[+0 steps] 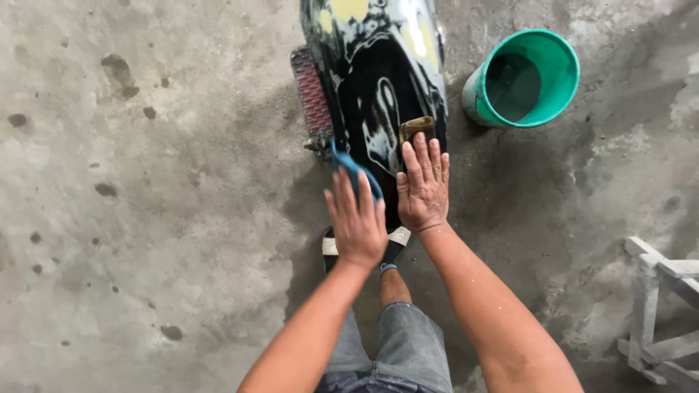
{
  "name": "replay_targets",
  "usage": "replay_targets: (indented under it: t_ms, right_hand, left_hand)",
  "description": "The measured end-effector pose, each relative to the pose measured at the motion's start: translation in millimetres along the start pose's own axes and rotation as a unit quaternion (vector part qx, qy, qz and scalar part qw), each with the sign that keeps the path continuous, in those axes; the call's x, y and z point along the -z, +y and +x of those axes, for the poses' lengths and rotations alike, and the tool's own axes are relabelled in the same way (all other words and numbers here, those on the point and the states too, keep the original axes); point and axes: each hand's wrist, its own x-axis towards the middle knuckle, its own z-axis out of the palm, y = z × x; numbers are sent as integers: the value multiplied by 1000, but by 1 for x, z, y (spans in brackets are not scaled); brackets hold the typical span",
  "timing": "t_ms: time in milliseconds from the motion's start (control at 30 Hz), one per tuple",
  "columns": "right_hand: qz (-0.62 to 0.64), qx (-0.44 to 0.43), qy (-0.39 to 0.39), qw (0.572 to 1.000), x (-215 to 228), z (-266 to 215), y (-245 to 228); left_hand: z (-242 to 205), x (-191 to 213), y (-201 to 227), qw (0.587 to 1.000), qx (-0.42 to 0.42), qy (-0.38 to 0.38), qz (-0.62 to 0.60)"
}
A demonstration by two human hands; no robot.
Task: The person wipes a large metal sheet and a motorcycle fuel tank using a blue cloth and a sponge. They repeatedly dip the cloth into a green bucket of water, wring it out, and scrub the surfaces in a workshop area.
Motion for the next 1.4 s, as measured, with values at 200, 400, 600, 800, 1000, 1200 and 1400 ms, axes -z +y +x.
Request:
replay_targets:
  t_ms: [200, 400, 600, 800, 1000, 1200, 1400]
  right_hand:
    - [-1, 3, 2, 1000, -1, 0, 2]
    - [-2, -4, -7, 1000, 1, 0, -3]
    - [-11, 1, -7, 1000, 0, 3, -1]
    - [-6, 14, -20, 1000, 10, 7, -1]
    - [-1, 14, -51, 999, 29, 13, -7]
    - [5, 14, -93, 996, 44, 20, -10]
    - [-13, 17, -84, 996, 36, 20, -14]
  left_hand:
    - [4, -5, 3, 1000, -12, 12, -7]
    - [89, 0, 20, 997, 42, 67, -3]
    - [-2, -5, 20, 1000, 15, 17, -9]
    - [-96, -41, 36, 999, -3, -45, -25]
    - [-74, -30, 46, 997, 38, -44, -48]
    - [21, 4, 36, 999, 40, 32, 14]
    - [105, 9, 22, 999, 31, 26, 12]
